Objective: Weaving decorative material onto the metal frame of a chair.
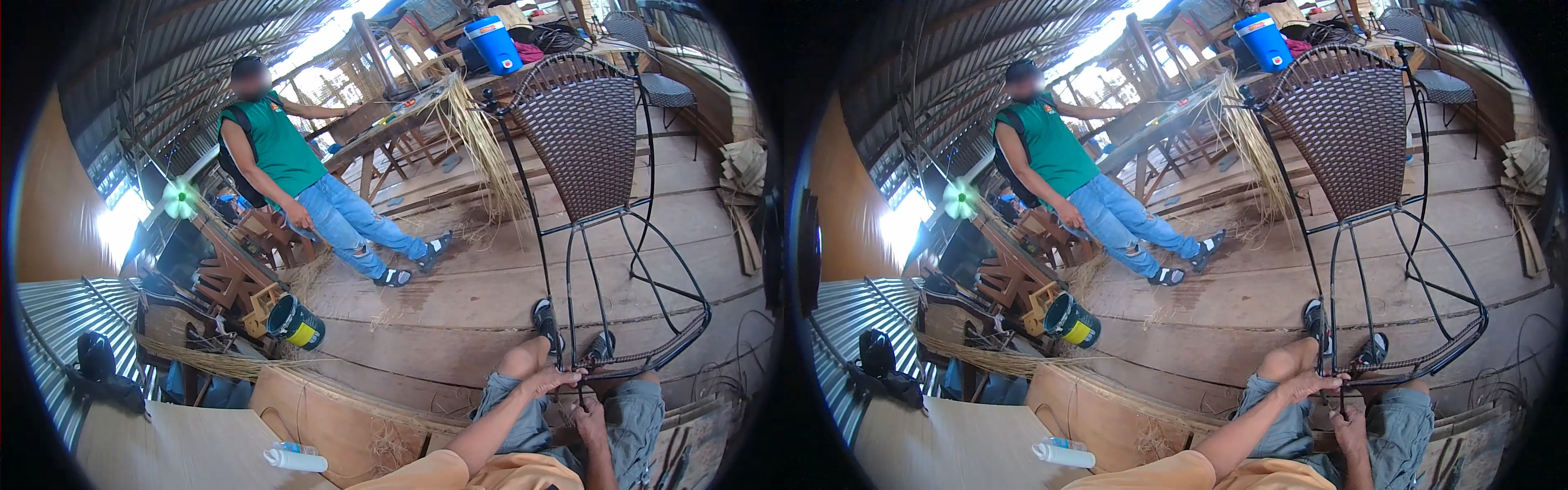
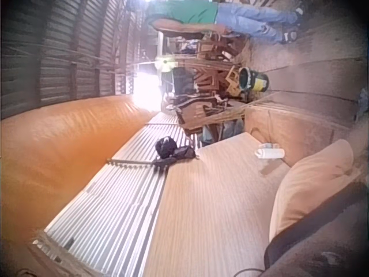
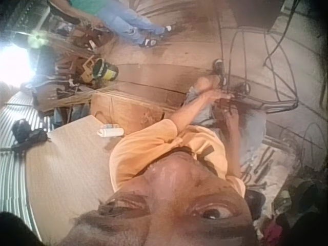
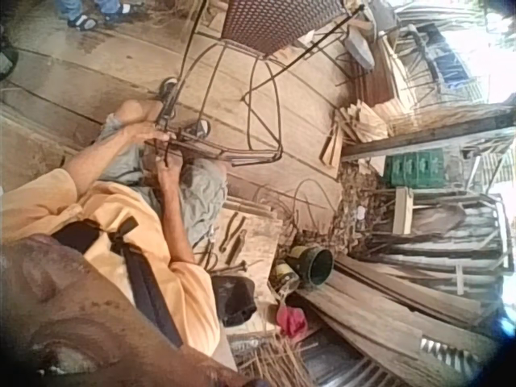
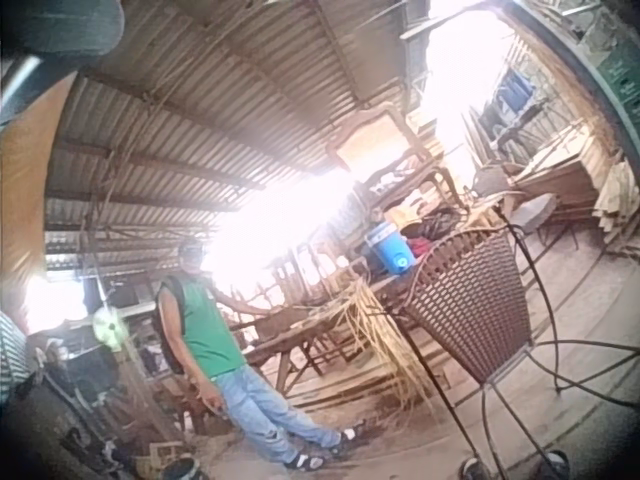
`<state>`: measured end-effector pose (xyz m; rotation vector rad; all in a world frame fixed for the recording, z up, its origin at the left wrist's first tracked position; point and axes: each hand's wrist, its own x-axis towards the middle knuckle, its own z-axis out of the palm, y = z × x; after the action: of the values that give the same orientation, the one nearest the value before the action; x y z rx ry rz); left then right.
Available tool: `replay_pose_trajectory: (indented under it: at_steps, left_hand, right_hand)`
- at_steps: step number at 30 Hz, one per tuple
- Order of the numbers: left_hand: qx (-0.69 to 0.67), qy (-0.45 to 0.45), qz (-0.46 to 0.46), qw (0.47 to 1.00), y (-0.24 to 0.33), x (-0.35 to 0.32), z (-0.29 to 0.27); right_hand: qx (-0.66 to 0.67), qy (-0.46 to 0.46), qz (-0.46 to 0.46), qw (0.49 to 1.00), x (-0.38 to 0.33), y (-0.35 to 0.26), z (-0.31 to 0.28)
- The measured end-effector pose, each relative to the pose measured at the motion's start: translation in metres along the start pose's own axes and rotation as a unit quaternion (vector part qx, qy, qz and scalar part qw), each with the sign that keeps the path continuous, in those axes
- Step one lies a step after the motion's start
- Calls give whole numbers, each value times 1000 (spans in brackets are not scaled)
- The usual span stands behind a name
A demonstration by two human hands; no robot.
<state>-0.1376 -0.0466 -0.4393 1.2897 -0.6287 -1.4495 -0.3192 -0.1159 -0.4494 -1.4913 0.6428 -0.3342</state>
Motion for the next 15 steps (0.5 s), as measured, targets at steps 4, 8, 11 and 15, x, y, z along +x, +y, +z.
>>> replay_pose_trajectory:
  at_steps: [4, 8, 11, 15]
  left_hand:
    - [4, -1, 2, 1000, -2, 2, -2]
    - [15, -3, 18, 1000, -6, 3, -3]
    - [1, 0, 22, 1000, -7, 3, 0]
    - [10, 11, 18, 1000, -9, 4, -3]
  right_hand:
    - [-25, -3, 34, 999, -1, -6, -3]
    - [-34, -3, 29, 999, -1, -4, -3]
    - [-47, -6, 35, 998, 0, -3, -5]
    - [-5, -12, 34, 999, -2, -13, -4]
